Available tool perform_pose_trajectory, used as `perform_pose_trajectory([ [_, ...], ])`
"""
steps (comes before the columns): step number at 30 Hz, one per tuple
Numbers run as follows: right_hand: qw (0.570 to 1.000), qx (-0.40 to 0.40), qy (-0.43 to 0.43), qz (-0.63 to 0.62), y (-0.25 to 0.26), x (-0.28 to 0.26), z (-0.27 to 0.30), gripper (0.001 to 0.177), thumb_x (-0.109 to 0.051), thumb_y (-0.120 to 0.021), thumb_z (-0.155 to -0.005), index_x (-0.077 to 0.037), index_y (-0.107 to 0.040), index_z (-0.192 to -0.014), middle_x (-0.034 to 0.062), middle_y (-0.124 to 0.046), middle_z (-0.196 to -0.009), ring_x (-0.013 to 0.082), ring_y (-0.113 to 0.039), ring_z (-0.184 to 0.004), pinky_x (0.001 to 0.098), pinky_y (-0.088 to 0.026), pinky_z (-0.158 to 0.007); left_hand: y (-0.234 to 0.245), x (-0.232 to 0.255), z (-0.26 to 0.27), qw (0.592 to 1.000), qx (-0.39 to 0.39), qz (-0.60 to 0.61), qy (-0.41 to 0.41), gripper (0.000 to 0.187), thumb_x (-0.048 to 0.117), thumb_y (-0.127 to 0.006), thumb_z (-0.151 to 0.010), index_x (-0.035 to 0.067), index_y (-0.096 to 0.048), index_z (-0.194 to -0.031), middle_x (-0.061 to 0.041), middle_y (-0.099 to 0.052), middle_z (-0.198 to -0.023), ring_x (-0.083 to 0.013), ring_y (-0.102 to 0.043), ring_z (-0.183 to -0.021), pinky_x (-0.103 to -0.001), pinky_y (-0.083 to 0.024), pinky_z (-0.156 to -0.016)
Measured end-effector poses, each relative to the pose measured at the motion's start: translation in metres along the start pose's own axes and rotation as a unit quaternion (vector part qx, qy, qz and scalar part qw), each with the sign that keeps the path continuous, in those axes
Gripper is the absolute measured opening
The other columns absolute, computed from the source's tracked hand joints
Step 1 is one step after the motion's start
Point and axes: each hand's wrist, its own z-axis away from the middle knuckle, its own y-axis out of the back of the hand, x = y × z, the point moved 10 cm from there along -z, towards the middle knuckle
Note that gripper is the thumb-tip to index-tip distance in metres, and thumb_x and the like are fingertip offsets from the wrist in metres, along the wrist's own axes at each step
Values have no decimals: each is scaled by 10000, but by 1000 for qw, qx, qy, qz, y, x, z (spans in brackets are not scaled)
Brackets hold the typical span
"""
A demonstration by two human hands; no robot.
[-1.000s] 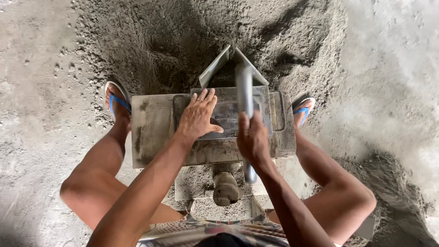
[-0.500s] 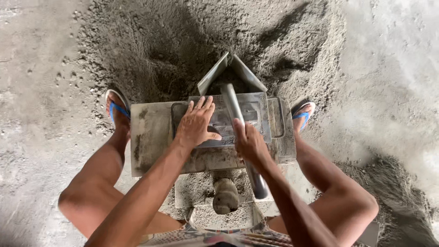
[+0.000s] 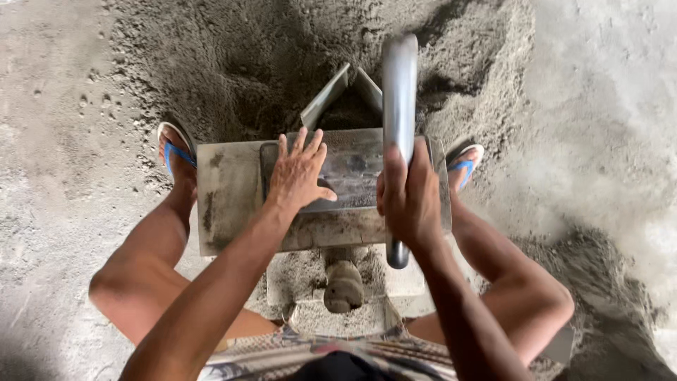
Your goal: The person fills a rectangular metal mold with wet concrete using a trowel and their hands. They then use a metal roller to compact the concrete within the mold, followed by scraping the surface flat with a straight edge. Finally, the person lifts the mold and flips it over to release the formed concrete block onto a stack of similar blocks.
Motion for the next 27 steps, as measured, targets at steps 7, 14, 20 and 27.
perform_pose_trajectory([
  [7, 958, -152, -221, -96, -80, 116, 1, 537, -490, -298, -972, -22, -513, -818, 153, -553, -516, 228, -551, -416, 381, -452, -371, -12, -4, 2, 1000, -4, 12, 7, 998, 645, -717, -581, 82, -416, -1348, -79, -258, -1490, -353, -182, -1374, -650, -153, -1084],
  [14, 782, 237, 373, 440, -29, 1, 32, 362, -36, -403, -871, -36, -427, -1232, 275, -499, -1035, 289, -545, -699, 339, -465, -438, 1, -1, 1, 999, -33, 7, 29, 985, 623, -738, -577, 84, -425, -1339, -79, -225, -1507, -351, -137, -1392, -661, -144, -1076],
  [20, 956, -169, -222, -92, -88, 140, 21, 549, -502, -277, -974, -28, -489, -796, 135, -535, -490, 187, -526, -347, 352, -473, -318, -4, 1, 6, 1000, -12, 16, 23, 945, 572, -746, -612, 83, -405, -1346, -84, -236, -1493, -367, -160, -1376, -680, -170, -1075],
  [27, 988, -17, -154, 9, -67, 151, 8, 503, -473, -256, -993, -48, -483, -848, 165, -529, -533, 252, -544, -407, 363, -456, -360, 2, 0, 1, 1000, 8, -5, 18, 999, 630, -750, -546, 96, -442, -1332, -67, -279, -1484, -361, -192, -1370, -682, -179, -1061],
])
